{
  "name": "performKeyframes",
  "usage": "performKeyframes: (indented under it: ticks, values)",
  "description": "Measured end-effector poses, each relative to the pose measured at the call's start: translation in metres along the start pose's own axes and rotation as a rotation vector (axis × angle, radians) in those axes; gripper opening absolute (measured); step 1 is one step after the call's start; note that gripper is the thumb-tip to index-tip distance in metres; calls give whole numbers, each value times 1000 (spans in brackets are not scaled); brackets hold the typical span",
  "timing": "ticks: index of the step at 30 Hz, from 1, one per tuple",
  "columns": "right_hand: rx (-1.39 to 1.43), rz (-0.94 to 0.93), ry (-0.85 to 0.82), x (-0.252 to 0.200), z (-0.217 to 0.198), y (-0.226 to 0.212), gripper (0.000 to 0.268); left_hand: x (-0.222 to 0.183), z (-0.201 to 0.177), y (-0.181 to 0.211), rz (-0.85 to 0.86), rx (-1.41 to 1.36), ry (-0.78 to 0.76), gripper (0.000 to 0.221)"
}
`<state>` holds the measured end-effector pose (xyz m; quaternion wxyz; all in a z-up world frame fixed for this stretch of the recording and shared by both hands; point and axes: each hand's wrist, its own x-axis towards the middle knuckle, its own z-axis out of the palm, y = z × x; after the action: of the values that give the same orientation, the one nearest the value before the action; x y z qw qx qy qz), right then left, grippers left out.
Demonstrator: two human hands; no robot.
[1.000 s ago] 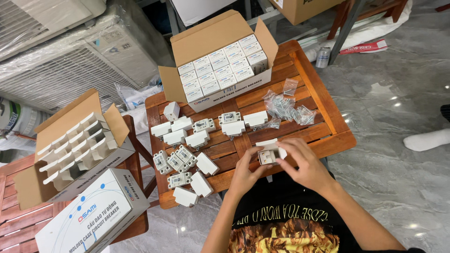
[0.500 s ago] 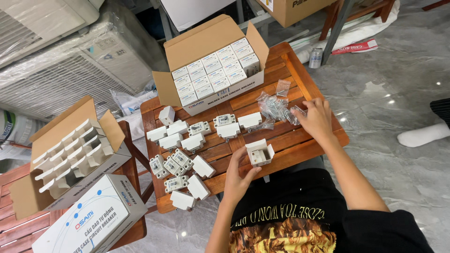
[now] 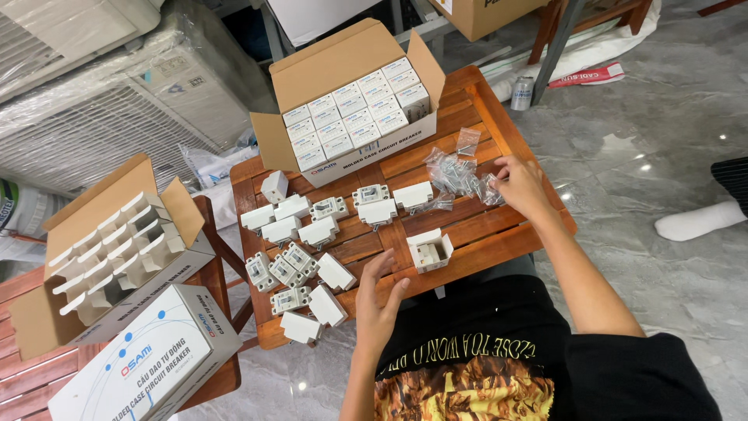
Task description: The person picks up circuit breakers from a table, inspects them, and places them into organized rows within a cardboard box.
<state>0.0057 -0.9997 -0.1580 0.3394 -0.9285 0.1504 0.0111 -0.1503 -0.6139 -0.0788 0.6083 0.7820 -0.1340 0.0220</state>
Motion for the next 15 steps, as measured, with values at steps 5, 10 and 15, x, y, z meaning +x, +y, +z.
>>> performKeyframes:
  ticks: [5,10,15]
  values:
    - [60,-40,-1,0,-6,-3,44,-3,-3,12,42,36,23,48]
    - [141,-66,-74,-10,-35,-22,19,0,-3,28,96,66,38,44]
    - [260,-107,-141,-60,-95,-90,23,18,13,67,162,10,25,39]
